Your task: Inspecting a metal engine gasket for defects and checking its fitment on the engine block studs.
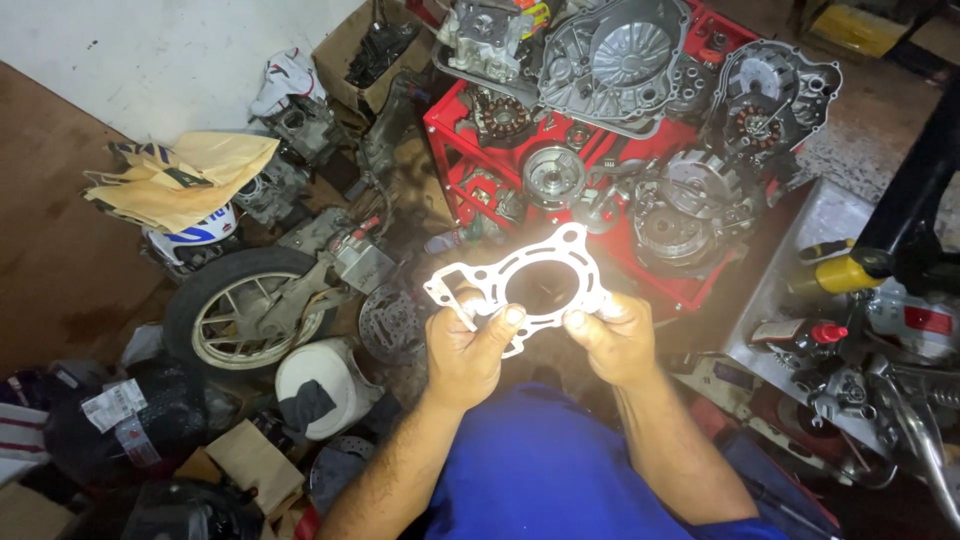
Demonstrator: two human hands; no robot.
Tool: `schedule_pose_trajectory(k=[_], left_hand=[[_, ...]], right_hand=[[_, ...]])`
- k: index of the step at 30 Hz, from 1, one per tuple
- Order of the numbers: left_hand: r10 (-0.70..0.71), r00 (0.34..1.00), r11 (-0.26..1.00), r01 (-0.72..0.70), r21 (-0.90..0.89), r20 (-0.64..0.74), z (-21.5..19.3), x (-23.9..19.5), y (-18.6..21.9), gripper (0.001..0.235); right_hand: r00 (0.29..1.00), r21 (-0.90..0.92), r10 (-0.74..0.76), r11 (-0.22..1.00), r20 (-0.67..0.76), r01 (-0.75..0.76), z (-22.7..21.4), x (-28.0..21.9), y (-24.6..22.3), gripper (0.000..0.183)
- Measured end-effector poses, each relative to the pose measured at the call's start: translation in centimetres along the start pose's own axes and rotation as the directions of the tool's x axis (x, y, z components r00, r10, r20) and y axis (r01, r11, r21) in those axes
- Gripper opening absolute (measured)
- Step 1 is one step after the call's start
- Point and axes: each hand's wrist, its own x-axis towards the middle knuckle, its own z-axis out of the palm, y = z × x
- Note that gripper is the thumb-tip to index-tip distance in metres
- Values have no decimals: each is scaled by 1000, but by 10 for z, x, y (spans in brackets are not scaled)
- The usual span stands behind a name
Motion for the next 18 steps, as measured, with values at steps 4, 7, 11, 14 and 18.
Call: schedule_pose_trajectory(k=[4, 7, 11, 14, 18], left_hand=[[-3, 1000, 1000, 3, -9, -11, 8, 4, 14, 28], [6, 1000, 1000, -6, -27, 8, 13, 4, 27, 28], [26, 1000, 999, -26, -23, 1, 15, 6, 24, 29], [30, 1000, 999, -30, -32, -9, 15, 8, 22, 29], [29, 1000, 999, -28, -32, 8, 14, 4, 18, 29]], right_hand=[[1000, 19, 21, 1000, -11, -21, 13, 5, -14, 13], [999, -20, -11, 1000, -44, 10, 12, 2, -5, 12], [992, 33, -10, 999, -122, 14, 13, 4, 4, 17], [987, 251, 37, 968, -155, 3, 36, 18, -26, 23], [993, -16, -13, 1000, -120, 11, 27, 15, -27, 25]])
